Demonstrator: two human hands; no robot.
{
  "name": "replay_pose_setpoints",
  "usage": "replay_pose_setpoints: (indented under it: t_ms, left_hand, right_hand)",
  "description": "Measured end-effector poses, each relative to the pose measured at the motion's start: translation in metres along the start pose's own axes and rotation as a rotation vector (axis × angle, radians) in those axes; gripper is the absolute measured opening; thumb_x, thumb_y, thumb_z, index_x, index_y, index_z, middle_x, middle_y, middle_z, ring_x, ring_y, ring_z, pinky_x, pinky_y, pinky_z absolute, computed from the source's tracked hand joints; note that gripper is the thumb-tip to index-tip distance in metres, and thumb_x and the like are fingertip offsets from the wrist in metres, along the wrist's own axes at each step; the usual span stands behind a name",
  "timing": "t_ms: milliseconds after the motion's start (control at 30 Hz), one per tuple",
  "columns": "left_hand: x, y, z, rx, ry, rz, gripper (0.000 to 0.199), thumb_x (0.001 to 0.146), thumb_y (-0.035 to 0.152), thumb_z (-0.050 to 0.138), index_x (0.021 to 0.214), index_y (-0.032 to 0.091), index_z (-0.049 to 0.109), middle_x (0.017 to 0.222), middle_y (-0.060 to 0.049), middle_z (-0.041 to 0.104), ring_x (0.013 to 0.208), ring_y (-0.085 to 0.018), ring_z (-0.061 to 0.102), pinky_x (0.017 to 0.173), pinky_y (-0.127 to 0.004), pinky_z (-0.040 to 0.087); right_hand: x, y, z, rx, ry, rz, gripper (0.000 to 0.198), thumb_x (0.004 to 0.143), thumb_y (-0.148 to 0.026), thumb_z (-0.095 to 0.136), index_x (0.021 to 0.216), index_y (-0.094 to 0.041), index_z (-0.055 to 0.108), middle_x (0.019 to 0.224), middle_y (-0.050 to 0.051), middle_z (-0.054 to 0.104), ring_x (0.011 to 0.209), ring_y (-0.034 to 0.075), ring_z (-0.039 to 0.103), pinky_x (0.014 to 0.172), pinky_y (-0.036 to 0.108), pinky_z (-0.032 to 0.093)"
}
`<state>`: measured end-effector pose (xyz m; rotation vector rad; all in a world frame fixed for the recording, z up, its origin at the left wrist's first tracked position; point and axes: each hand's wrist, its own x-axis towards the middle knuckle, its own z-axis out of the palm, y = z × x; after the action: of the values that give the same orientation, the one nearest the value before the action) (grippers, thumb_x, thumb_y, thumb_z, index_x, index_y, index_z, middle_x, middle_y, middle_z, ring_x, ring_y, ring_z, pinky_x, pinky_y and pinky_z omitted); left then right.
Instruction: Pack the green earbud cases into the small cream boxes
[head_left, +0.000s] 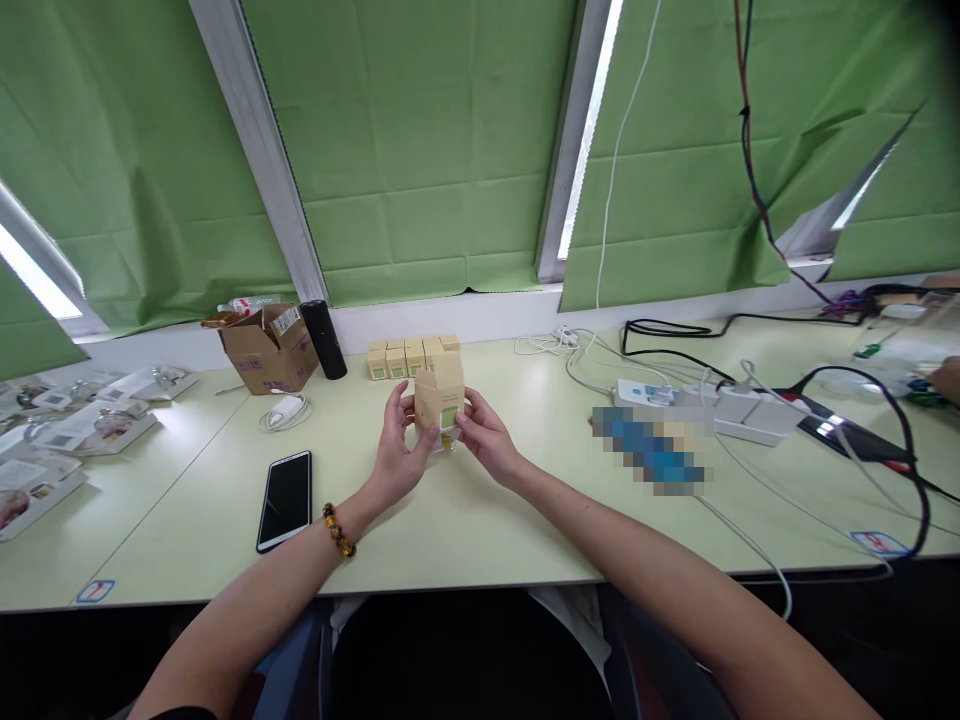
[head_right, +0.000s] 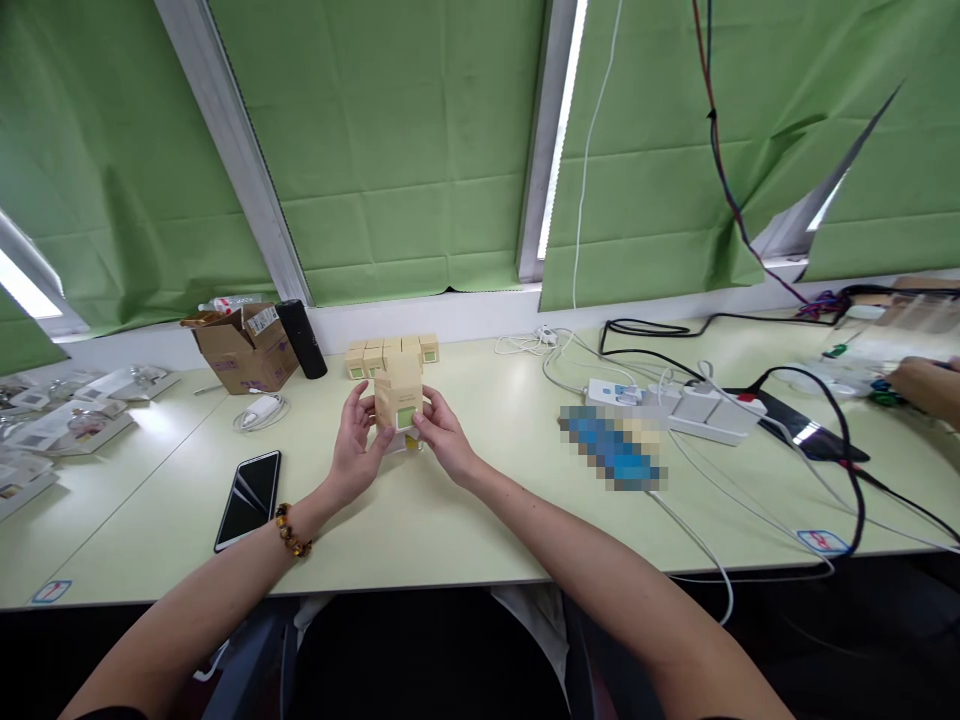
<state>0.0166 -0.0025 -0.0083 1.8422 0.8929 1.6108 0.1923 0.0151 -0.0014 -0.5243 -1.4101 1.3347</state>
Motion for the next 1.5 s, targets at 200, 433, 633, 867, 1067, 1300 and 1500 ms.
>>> replay_pose_setpoints:
  t_ms: [200,433,633,867,1067,1300,1500]
  left_hand:
    - [-0.001,0.003,-0.003,0.009,-0.028,0.093,0.077,0.095,0.040,0.068,0.158,0.026,0.027,0.138,-0.016,0.055,0.125,-0.026,0.056,0.108,-0.046,0.047]
    - [-0.001,0.004,-0.005,0.040,-0.047,0.084,0.068,0.097,0.041,0.065,0.155,0.025,0.033,0.138,-0.016,0.057,0.123,-0.027,0.057,0.100,-0.044,0.049]
    - [0.000,-0.002,-0.009,0.081,-0.056,-0.018,0.046,0.088,0.041,0.075,0.127,0.021,0.059,0.119,-0.013,0.067,0.111,-0.029,0.064,0.096,-0.045,0.051]
    - [0.003,0.006,-0.015,0.348,0.083,0.491,0.047,0.083,0.034,0.079,0.123,0.026,0.058,0.127,-0.012,0.054,0.123,-0.030,0.056,0.102,-0.051,0.050]
    - [-0.003,0.001,-0.014,0.541,0.216,0.640,0.036,0.086,0.024,0.072,0.118,0.025,0.057,0.123,-0.012,0.047,0.119,-0.030,0.053,0.094,-0.048,0.051]
    - [-0.004,0.001,-0.016,0.510,0.186,0.764,0.036,0.082,0.018,0.073,0.113,0.024,0.055,0.117,-0.010,0.045,0.113,-0.027,0.052,0.086,-0.042,0.052]
    - [-0.002,-0.004,-0.013,0.370,0.224,0.563,0.042,0.080,0.029,0.081,0.115,0.025,0.058,0.126,-0.011,0.049,0.122,-0.028,0.053,0.099,-0.045,0.050]
  right_hand:
    - [0.001,-0.007,-0.001,0.147,-0.056,0.091,0.049,0.093,-0.055,0.060,0.134,-0.030,0.054,0.127,0.010,0.072,0.104,0.030,0.072,0.079,0.050,0.061]
    - [0.002,-0.006,-0.005,0.066,-0.011,0.035,0.053,0.090,-0.059,0.064,0.131,-0.026,0.058,0.127,0.012,0.072,0.109,0.032,0.071,0.087,0.053,0.060]
    - [-0.005,-0.006,-0.005,-0.347,0.087,-0.334,0.055,0.085,-0.044,0.078,0.133,-0.027,0.060,0.131,0.012,0.067,0.125,0.031,0.062,0.110,0.052,0.049]
    - [-0.014,-0.011,-0.004,-0.806,0.083,-0.664,0.044,0.087,-0.026,0.064,0.130,-0.033,0.063,0.139,0.012,0.054,0.136,0.038,0.050,0.114,0.066,0.042]
    - [-0.012,0.003,-0.007,-0.909,0.136,-0.803,0.046,0.088,-0.020,0.060,0.132,-0.034,0.061,0.124,0.013,0.053,0.122,0.036,0.054,0.105,0.065,0.048]
    - [-0.010,0.005,-0.005,-0.977,0.161,-1.049,0.051,0.087,-0.011,0.057,0.133,-0.035,0.054,0.110,0.008,0.054,0.112,0.031,0.057,0.091,0.058,0.054]
    - [-0.010,-0.001,-0.002,-0.900,0.193,-1.059,0.058,0.084,-0.012,0.063,0.135,-0.033,0.047,0.112,0.009,0.056,0.110,0.032,0.056,0.092,0.059,0.052]
